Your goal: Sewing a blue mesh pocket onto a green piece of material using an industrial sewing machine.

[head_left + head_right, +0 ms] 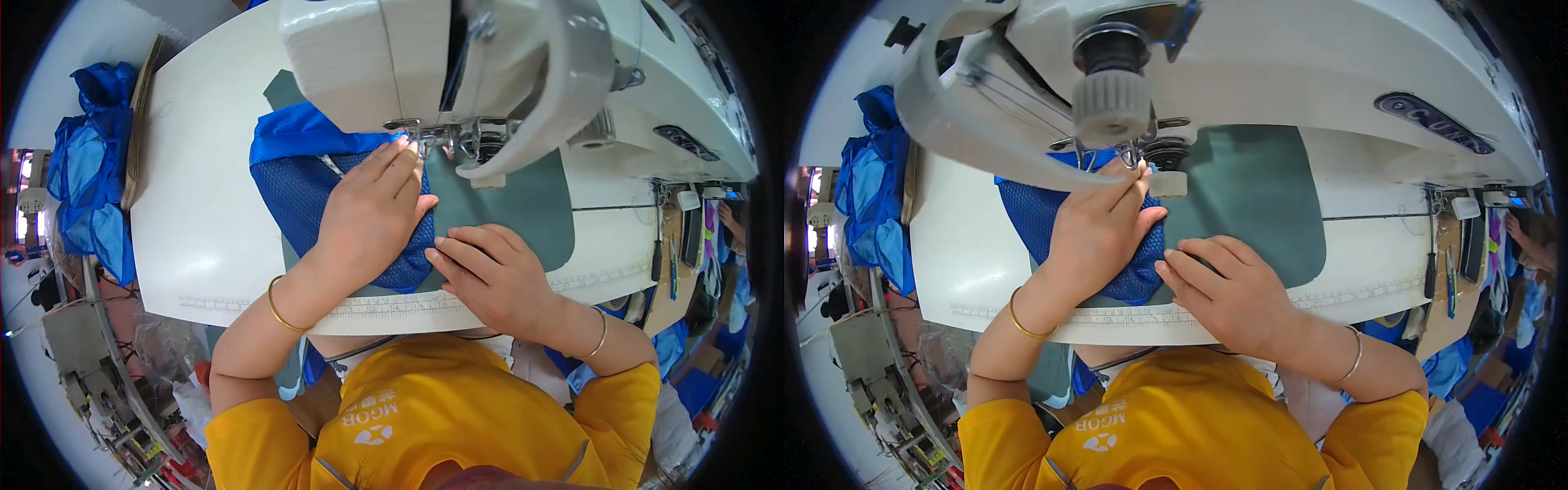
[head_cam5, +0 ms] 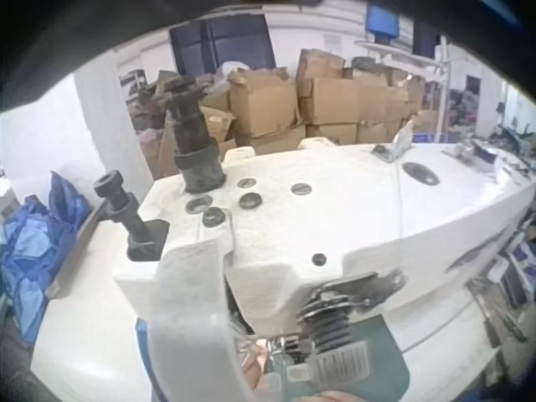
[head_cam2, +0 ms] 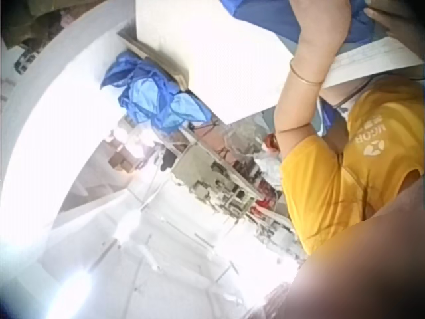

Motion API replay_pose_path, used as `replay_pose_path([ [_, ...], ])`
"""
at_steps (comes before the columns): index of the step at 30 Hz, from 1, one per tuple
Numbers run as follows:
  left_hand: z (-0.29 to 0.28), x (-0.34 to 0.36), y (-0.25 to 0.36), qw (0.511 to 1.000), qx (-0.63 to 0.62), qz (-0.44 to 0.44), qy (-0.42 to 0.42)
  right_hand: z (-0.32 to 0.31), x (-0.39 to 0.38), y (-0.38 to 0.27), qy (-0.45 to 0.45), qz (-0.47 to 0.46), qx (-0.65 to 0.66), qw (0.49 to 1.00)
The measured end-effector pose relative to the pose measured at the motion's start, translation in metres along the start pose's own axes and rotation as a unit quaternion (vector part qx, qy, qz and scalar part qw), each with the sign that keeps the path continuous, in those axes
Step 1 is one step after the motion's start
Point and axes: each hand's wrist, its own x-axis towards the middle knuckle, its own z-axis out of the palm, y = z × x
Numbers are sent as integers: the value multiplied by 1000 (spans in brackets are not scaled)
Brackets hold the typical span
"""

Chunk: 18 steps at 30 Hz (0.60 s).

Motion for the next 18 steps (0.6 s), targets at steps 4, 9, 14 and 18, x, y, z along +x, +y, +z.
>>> replay_pose_path([
  [4,-6,-1,1,999,8,40,11,1,2,1,13,3,7,1000],
  [9,-12,-9,14,999,11,36,-19,2,0,2,14,-1,10,1000],
  [14,-6,-15,11,1000,-17,15,11,1,3,2,-5,4,13,1000],
  [18,-4,-14,10,999,-32,16,26,-3,4,2,-19,-2,11,1000],
])
